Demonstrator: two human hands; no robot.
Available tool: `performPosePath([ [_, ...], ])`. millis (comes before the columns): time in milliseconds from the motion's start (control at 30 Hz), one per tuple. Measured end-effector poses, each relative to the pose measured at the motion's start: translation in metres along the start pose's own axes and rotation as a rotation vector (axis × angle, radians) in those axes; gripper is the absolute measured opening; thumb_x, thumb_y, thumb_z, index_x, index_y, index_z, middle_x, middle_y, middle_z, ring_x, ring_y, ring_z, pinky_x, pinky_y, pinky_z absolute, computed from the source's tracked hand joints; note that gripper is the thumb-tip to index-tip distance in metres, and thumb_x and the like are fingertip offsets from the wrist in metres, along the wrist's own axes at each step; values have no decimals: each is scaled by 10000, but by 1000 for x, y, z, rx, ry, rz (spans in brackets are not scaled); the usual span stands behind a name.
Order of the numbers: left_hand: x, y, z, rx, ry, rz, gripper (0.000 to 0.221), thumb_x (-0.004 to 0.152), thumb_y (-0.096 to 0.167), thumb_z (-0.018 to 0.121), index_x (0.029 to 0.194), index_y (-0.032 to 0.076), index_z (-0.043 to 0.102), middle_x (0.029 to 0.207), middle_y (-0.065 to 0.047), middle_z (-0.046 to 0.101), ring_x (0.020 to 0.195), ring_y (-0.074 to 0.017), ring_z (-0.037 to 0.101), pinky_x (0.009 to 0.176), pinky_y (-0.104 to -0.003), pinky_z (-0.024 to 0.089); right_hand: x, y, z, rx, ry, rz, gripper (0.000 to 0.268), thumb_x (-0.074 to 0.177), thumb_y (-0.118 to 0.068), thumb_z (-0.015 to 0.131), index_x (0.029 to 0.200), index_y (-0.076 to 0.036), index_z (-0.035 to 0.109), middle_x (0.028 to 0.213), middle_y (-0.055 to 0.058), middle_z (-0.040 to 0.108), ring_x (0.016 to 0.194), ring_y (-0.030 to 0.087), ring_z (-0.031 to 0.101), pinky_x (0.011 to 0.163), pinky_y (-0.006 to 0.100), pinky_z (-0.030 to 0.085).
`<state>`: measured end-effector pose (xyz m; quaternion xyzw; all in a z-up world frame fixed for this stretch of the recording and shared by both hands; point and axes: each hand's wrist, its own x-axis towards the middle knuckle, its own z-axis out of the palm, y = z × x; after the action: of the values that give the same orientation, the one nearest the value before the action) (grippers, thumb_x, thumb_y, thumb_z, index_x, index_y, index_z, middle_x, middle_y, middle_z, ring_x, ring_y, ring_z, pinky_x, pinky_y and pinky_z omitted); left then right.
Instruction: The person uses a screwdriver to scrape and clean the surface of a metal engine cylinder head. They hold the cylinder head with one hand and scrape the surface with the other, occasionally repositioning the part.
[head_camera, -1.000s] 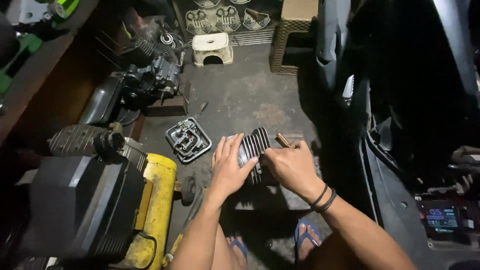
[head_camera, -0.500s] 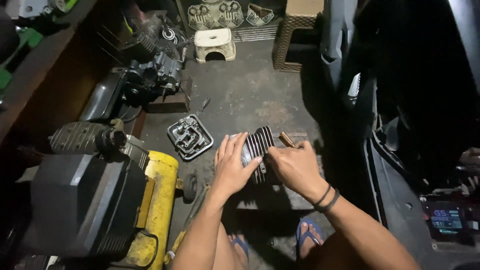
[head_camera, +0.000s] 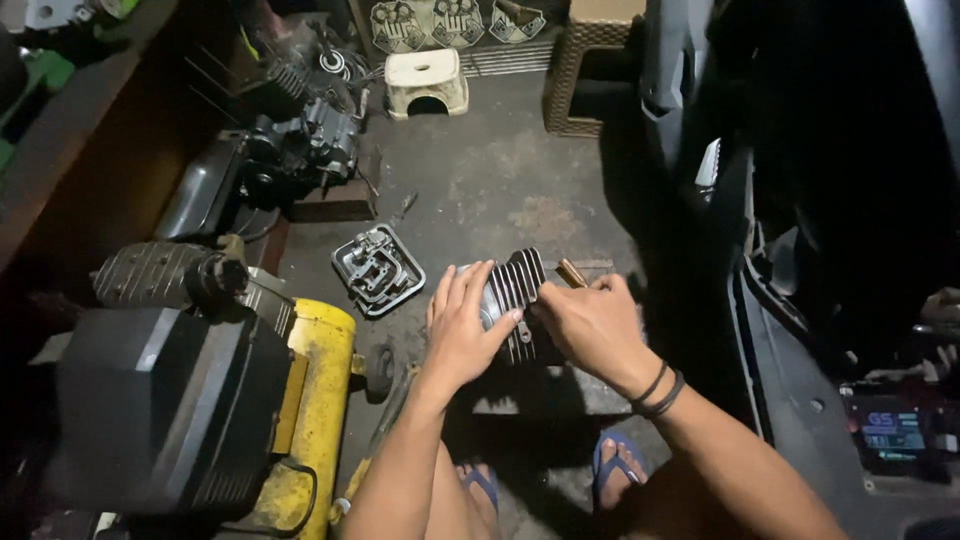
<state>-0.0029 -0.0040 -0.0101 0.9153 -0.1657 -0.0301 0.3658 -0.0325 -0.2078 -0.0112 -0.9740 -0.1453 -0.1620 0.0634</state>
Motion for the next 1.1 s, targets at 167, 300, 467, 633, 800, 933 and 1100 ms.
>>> performPosePath([
  [167,-3,0,0,20,0,3,792,920,492,660,1578,154,377,1561,-164,417,1521,-447,215,1179,-637,189,0,-5,-22,271,-68,-19,96,945,-268,660,1002,-191,656,775,32,736,780,272,750,763,438,514],
  [300,-2,-2,4,25,13,8,795,917,508,658,1579,168,377,1564,-150,415,1524,-439,211,1190,-620,183,3,4,-19,666,-166,55,215,941,-179,672,1127,-96,739,880,182,788,874,438,744,756,521,563],
  [467,-3,-4,7,21,25,24,795,917,526,647,1574,162,386,1558,-150,421,1519,-447,218,1187,-625,188,-4,10,-12,447,-42,21,189,1001,-266,643,1115,-153,744,857,98,728,812,350,738,719,449,566],
  [633,-5,-3,5,34,15,27,789,921,515,640,1575,158,380,1553,-153,422,1515,-447,224,1188,-623,197,-6,13,-2,309,-18,12,184,1017,-314,626,1110,-205,742,827,42,709,801,304,744,692,424,562],
  [800,-3,-5,6,34,20,29,793,922,504,658,1580,163,375,1565,-144,409,1513,-451,223,1190,-623,192,-9,14,5,192,86,-141,109,970,-274,680,1023,-207,747,737,10,700,734,251,733,604,400,525],
  [933,1,-4,5,14,16,22,787,932,501,649,1583,157,371,1575,-146,396,1519,-452,205,1192,-624,174,-7,13,-11,177,137,-166,123,990,-292,663,1062,-219,731,738,14,680,743,255,722,600,418,517],
  [1100,-2,0,4,5,2,14,780,936,494,645,1580,147,373,1575,-144,390,1521,-449,195,1195,-621,165,-11,19,2,140,83,-173,118,975,-328,634,1009,-242,707,725,-11,644,748,226,703,612,409,489],
])
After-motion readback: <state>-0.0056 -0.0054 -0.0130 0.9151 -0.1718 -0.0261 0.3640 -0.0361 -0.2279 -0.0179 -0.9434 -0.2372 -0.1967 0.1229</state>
